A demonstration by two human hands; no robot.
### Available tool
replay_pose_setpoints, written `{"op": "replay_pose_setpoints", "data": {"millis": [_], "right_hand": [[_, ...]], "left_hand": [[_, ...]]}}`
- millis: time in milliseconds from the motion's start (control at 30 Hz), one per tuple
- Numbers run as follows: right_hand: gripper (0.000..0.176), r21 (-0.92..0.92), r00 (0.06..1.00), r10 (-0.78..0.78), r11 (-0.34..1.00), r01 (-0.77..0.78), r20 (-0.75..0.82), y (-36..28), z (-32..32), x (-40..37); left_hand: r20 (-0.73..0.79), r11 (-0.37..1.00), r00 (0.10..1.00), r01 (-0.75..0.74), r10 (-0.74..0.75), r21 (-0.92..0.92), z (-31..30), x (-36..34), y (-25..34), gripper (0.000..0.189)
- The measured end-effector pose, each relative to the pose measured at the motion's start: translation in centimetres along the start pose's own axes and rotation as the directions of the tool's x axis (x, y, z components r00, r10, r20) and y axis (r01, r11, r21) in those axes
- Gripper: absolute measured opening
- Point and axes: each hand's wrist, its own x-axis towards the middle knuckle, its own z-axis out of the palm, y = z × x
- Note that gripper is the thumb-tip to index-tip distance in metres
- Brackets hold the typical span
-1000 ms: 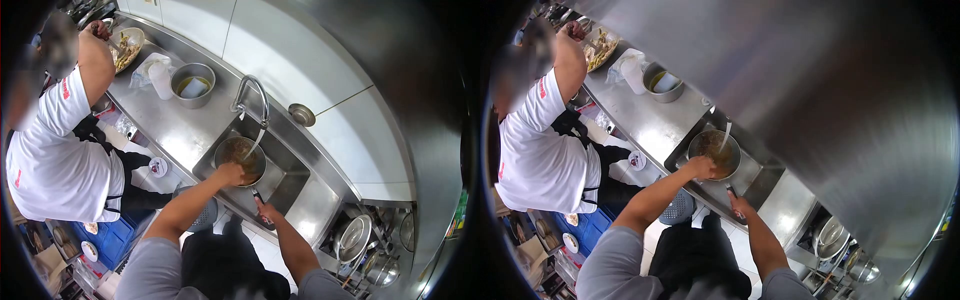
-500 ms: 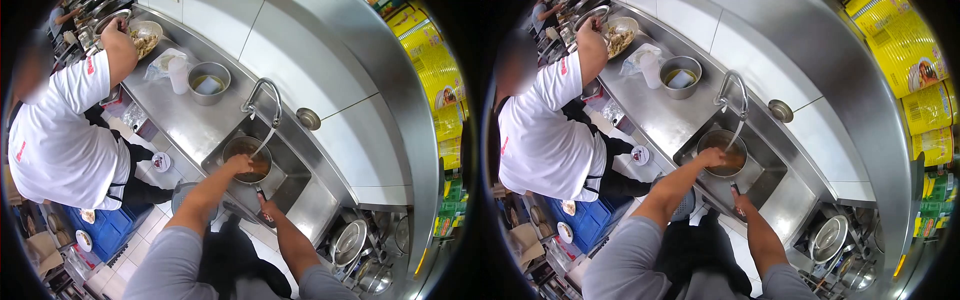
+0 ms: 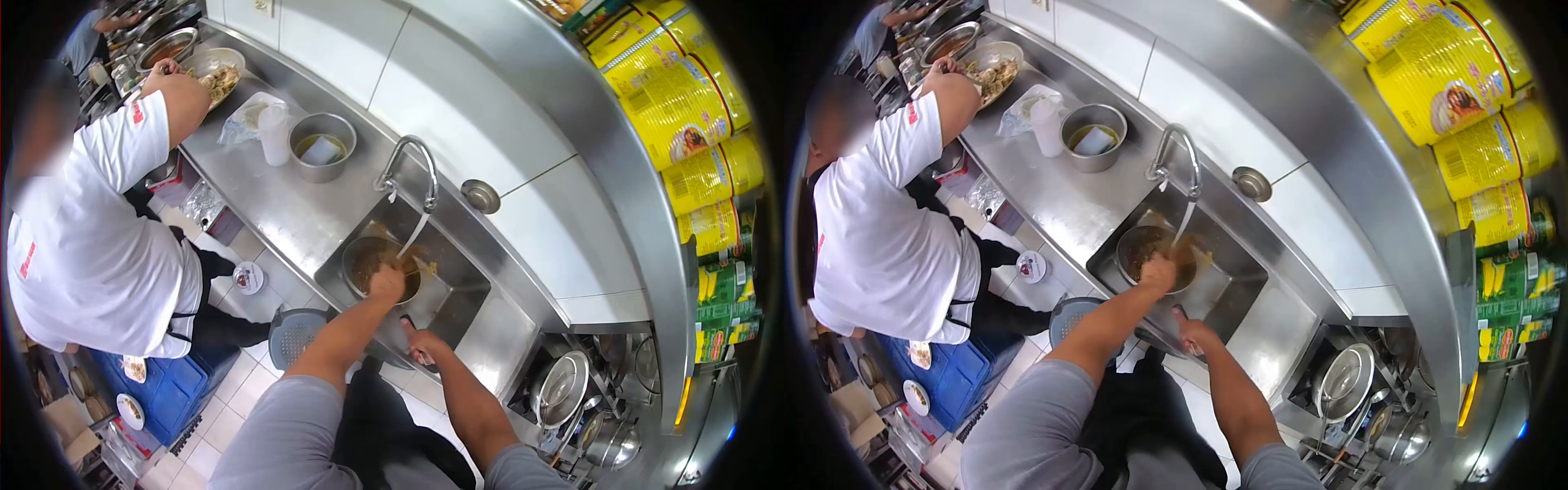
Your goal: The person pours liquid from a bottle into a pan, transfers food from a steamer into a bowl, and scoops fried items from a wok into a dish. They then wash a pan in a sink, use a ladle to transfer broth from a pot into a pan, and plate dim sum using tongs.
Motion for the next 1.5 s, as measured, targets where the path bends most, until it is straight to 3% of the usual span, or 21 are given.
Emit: {"op": "replay_pose_setpoints", "data": {"millis": [33, 100, 200, 367, 433, 467, 500, 567, 767, 867, 933, 1000, 1033, 1100, 1133, 1200, 1233, 1300, 1333, 1433, 1500], "right_hand": [[0.077, 0.03, 1.0, -0.001, 1.0, 0.001, -0.011, -0.2, -0.7, 0.3], [0.076, 0.088, 1.0, 0.024, 0.996, -0.023, -0.008, 1.3, -1.0, 1.2], [0.08, -0.077, 0.997, -0.054, 0.996, 0.05, -0.05, 2.2, -2.1, 1.5], [0.081, -0.027, 0.999, -0.043, 0.999, 0.043, 0.014, 3.0, -1.4, 4.0], [0.078, 0.004, 0.996, -0.085, 0.996, 0.086, -0.019, 3.3, -0.8, 3.2], [0.078, -0.001, 0.994, -0.085, 0.996, 0.086, -0.065, 2.1, -1.6, 1.9], [0.079, -0.005, 0.991, -0.079, 0.997, 0.079, -0.109, 0.9, -2.5, -0.2], [0.08, -0.095, 0.987, -0.091, 0.992, 0.079, -0.135, 1.7, -2.8, -1.0], [0.082, -0.277, 0.975, -0.164, 0.954, 0.119, -0.148, -0.3, -4.6, -2.4], [0.075, -0.261, 0.976, -0.132, 0.962, 0.084, -0.173, -0.4, -4.9, -2.5], [0.063, -0.048, 0.991, -0.099, 0.994, 0.095, -0.087, 1.0, -5.0, -1.8], [0.05, 0.267, 0.993, -0.074, 0.963, 0.047, 0.09, 2.3, -5.1, -0.5], [0.043, 0.455, 0.971, -0.087, 0.89, -0.025, 0.223, 2.4, -5.0, 0.3], [0.032, 0.667, 0.876, -0.184, 0.72, -0.189, 0.446, 3.0, -4.4, 1.9], [0.028, 0.703, 0.813, -0.245, 0.663, -0.256, 0.528, 3.2, -4.4, 2.7], [0.02, 0.719, 0.76, -0.286, 0.618, -0.319, 0.583, 3.3, -4.3, 3.9], [0.02, 0.691, 0.872, -0.273, 0.717, -0.097, 0.405, 2.6, -3.9, 2.3], [0.023, 0.445, 0.946, -0.323, 0.848, 0.288, 0.002, 1.1, -2.6, -3.6], [0.033, 0.115, 0.943, -0.31, 0.939, 0.324, -0.121, 2.6, -2.4, -2.0], [0.041, -0.43, 0.725, -0.482, 0.859, 0.279, -0.492, 4.8, -1.3, -5.8], [0.043, -0.34, 0.792, -0.328, 0.926, 0.162, -0.516, 4.0, -1.7, -9.8]], "left_hand": [[-0.079, 0.996, 0.994, 0.085, -0.082, 0.032, 0.3, 1.8, -0.5, 0.027], [-0.193, 0.902, 0.93, 0.227, -0.312, -0.366, 1.4, 3.3, -3.2, 0.025], [-0.019, 0.976, 0.982, -0.182, 0.186, 0.122, -0.8, -0.1, -6.3, 0.023], [0.307, 0.896, 0.896, -0.392, 0.32, 0.209, -0.4, -3.3, 2.7, 0.035], [0.097, 0.984, 0.992, -0.091, 0.076, 0.154, 2.5, 0.8, 2.3, 0.034], [-0.13, 0.977, 0.971, 0.186, -0.198, -0.099, 4.5, 3.4, 1.2, 0.033], [-0.211, 0.957, 0.939, 0.242, -0.272, -0.158, 4.6, 4.6, -0.3, 0.032], [-0.023, 0.922, 0.996, -0.072, 0.088, 0.381, 0.8, 1.1, -3.2, 0.03], [0.285, 0.897, 0.884, -0.421, 0.372, 0.135, -4.7, -5.9, 1.3, 0.026], [0.253, 0.894, 0.942, -0.297, 0.219, 0.334, -0.9, -2.4, 1.0, 0.027], [0.13, 0.897, 0.985, -0.158, 0.113, 0.412, 1.3, 1.1, -4.8, 0.027], [0.225, 0.944, 0.96, -0.219, 0.164, 0.247, -0.6, 2.4, -8.2, 0.021], [0.318, 0.998, 0.947, 0.057, -0.043, -0.036, -1.7, 3.2, -7.9, 0.016], [0.616, 0.655, 0.733, 0.62, -0.288, -0.432, -3.6, 4.1, -7.4, 0.014], [0.678, 0.402, 0.699, 0.701, -0.228, -0.588, -3.6, 4.3, -7.1, 0.012], [0.74, -0.205, 0.671, 0.719, -0.048, -0.664, -2.5, 3.7, -6.2, 0.011], [0.733, -0.496, 0.678, 0.655, 0.053, -0.569, -1.9, 3.6, -5.5, 0.011], [0.638, -0.81, 0.763, 0.436, 0.101, -0.393, -1.1, 3.6, -1.8, 0.013], [0.595, -0.863, 0.803, 0.315, 0.021, -0.394, -2.2, 3.3, 0.6, 0.012], [0.511, -0.942, 0.858, 0.212, 0.053, -0.259, -1.8, 6.3, 3.6, 0.014], [0.573, -0.953, 0.819, 0.147, -0.032, -0.264, -2.2, 9.7, 4.7, 0.018]]}}
